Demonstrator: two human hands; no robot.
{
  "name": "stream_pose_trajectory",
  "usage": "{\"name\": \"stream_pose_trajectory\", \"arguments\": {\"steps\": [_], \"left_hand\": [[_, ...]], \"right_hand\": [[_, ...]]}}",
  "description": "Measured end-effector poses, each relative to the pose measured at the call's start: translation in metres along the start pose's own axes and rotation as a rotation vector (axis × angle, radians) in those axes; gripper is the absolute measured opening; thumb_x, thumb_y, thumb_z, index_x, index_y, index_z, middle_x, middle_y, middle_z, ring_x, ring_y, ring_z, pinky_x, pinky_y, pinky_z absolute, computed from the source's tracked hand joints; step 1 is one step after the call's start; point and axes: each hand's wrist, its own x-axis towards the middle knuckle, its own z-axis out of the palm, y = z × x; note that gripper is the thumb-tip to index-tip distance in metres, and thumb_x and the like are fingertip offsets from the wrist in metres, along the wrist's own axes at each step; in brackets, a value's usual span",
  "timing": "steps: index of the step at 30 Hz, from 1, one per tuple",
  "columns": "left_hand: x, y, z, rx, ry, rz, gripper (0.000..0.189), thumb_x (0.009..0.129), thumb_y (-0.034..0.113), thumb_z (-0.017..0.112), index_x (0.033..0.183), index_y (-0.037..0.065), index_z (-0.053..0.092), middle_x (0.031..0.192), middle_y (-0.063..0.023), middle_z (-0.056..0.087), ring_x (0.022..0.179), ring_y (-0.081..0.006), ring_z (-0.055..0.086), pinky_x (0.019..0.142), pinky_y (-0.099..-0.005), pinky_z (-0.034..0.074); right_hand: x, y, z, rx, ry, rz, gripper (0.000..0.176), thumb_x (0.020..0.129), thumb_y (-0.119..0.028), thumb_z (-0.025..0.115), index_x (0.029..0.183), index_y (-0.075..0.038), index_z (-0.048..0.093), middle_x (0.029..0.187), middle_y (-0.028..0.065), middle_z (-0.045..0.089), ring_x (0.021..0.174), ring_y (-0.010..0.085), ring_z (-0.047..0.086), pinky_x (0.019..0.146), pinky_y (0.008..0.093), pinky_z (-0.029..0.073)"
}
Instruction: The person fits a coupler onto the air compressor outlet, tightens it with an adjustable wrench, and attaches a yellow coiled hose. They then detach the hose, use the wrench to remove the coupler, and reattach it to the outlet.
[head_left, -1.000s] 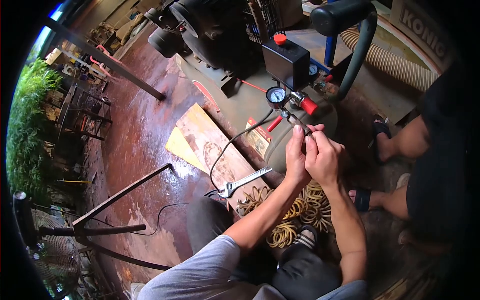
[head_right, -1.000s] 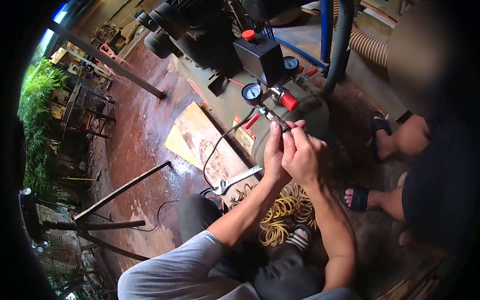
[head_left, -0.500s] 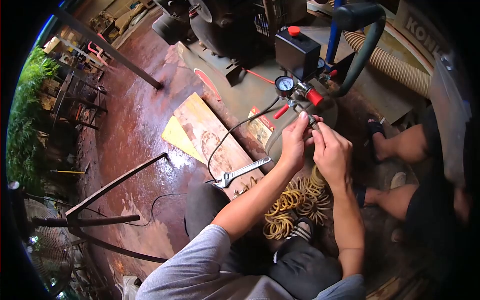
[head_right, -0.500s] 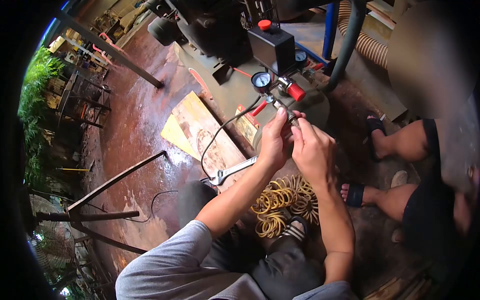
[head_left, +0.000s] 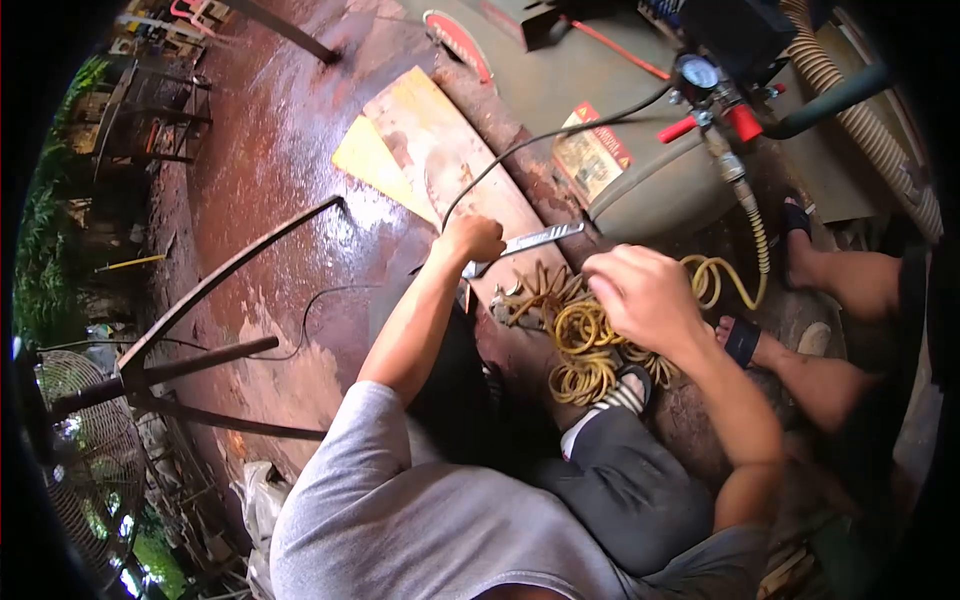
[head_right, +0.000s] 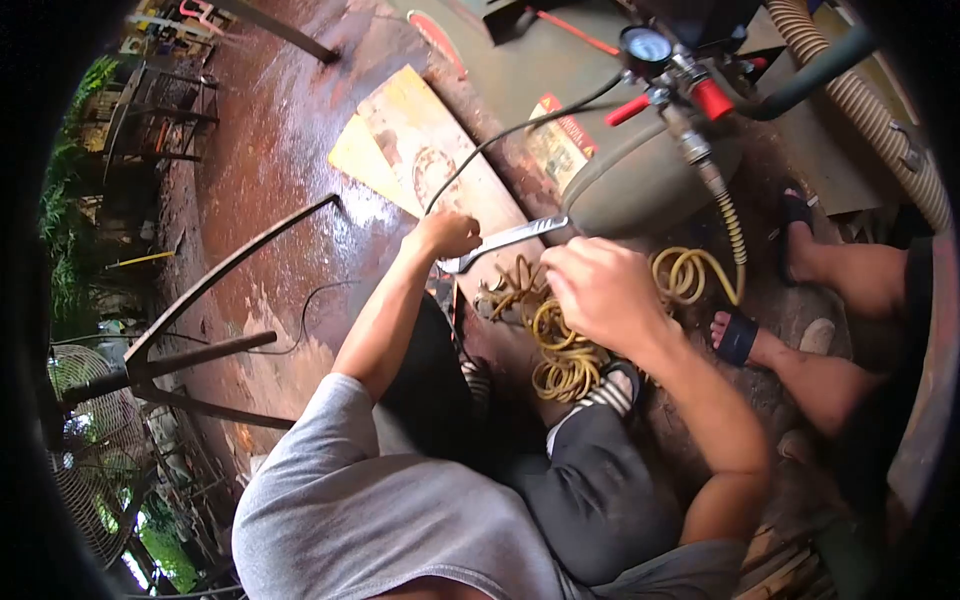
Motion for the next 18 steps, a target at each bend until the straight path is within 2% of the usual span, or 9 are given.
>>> {"name": "stream_pose_trajectory", "arguments": {"steps": [3,4,6,8,10,12,14,15,18], "left_hand": [[-0.005,0.005,-0.014,-0.237,0.063,0.126,0.030,0.091,0.031,0.055,0.104,0.011,0.072,0.098,-0.0149,0.073,0.092,-0.0330,0.069,0.081,-0.0430,0.053],[-0.007,0.006,-0.018,-0.277,0.149,0.159,0.028,0.090,0.030,0.056,0.102,0.010,0.072,0.096,-0.0139,0.073,0.090,-0.0335,0.069,0.080,-0.0432,0.053],[-0.009,0.005,-0.017,-0.337,0.170,0.160,0.028,0.090,0.031,0.058,0.103,0.011,0.072,0.093,-0.0144,0.073,0.088,-0.0340,0.069,0.079,-0.0433,0.054],[-0.006,0.003,-0.007,-0.264,0.061,0.095,0.032,0.089,0.034,0.057,0.103,0.012,0.075,0.098,-0.0164,0.072,0.093,-0.0357,0.069,0.082,-0.0458,0.054],[-0.014,0.008,-0.017,-0.225,0.007,0.113,0.032,0.089,0.035,0.059,0.101,0.010,0.075,0.097,-0.0171,0.072,0.092,-0.0363,0.069,0.081,-0.0460,0.054],[-0.020,0.017,-0.031,-0.314,0.231,0.261,0.029,0.089,0.034,0.062,0.098,0.009,0.074,0.090,-0.0150,0.072,0.086,-0.0343,0.069,0.075,-0.0443,0.054],[-0.050,0.053,-0.069,-0.548,0.634,0.367,0.024,0.090,0.030,0.066,0.095,0.008,0.072,0.085,-0.0121,0.070,0.079,-0.0322,0.068,0.070,-0.0413,0.053],[-0.063,0.072,-0.090,-0.657,0.758,0.379,0.020,0.091,0.025,0.068,0.097,0.006,0.071,0.085,-0.0087,0.068,0.071,-0.0217,0.064,0.066,-0.0340,0.052],[-0.063,0.113,-0.134,-0.680,1.023,0.479,0.023,0.090,0.028,0.069,0.101,0.008,0.070,0.089,-0.0117,0.068,0.081,-0.0236,0.069,0.072,-0.0357,0.053]], "right_hand": [[-0.010,0.018,0.061,-0.062,-0.475,-0.104,0.016,0.082,-0.017,0.064,0.093,-0.005,0.069,0.084,0.0136,0.068,0.079,0.0351,0.066,0.073,0.0471,0.054],[-0.003,0.015,0.073,-0.062,-0.485,-0.098,0.016,0.082,-0.017,0.064,0.093,-0.005,0.069,0.084,0.0136,0.068,0.079,0.0351,0.066,0.073,0.0471,0.054],[0.013,0.002,0.101,-0.177,-1.033,-0.110,0.023,0.079,-0.017,0.061,0.096,-0.005,0.070,0.087,0.0163,0.070,0.081,0.0372,0.067,0.071,0.0490,0.054],[-0.013,0.012,0.178,-0.048,-1.131,-0.110,0.028,0.076,-0.019,0.059,0.096,-0.004,0.070,0.087,0.0197,0.071,0.079,0.0384,0.068,0.068,0.0498,0.054],[-0.045,0.016,0.257,-0.152,-1.266,0.008,0.035,0.076,-0.022,0.062,0.105,-0.005,0.068,0.095,0.0194,0.071,0.091,0.0368,0.069,0.076,0.0466,0.054],[-0.096,0.030,0.319,-0.413,-0.701,0.049,0.053,0.078,-0.026,0.064,0.126,-0.005,0.059,0.117,0.0217,0.065,0.116,0.0393,0.059,0.089,0.0493,0.049],[-0.104,0.032,0.312,-0.442,-0.585,0.002,0.065,0.082,-0.027,0.063,0.141,-0.004,0.046,0.135,0.0248,0.052,0.132,0.0431,0.042,0.101,0.0547,0.040],[-0.106,0.041,0.318,-0.433,-0.556,0.011,0.067,0.084,-0.027,0.061,0.145,-0.004,0.043,0.142,0.0258,0.045,0.134,0.0432,0.039,0.105,0.0577,0.035],[-0.109,0.067,0.336,-0.222,-0.564,0.092,0.072,0.084,-0.026,0.061,0.152,-0.020,0.038,0.153,0.0164,0.038,0.137,0.0451,0.035,0.110,0.0673,0.025]]}}
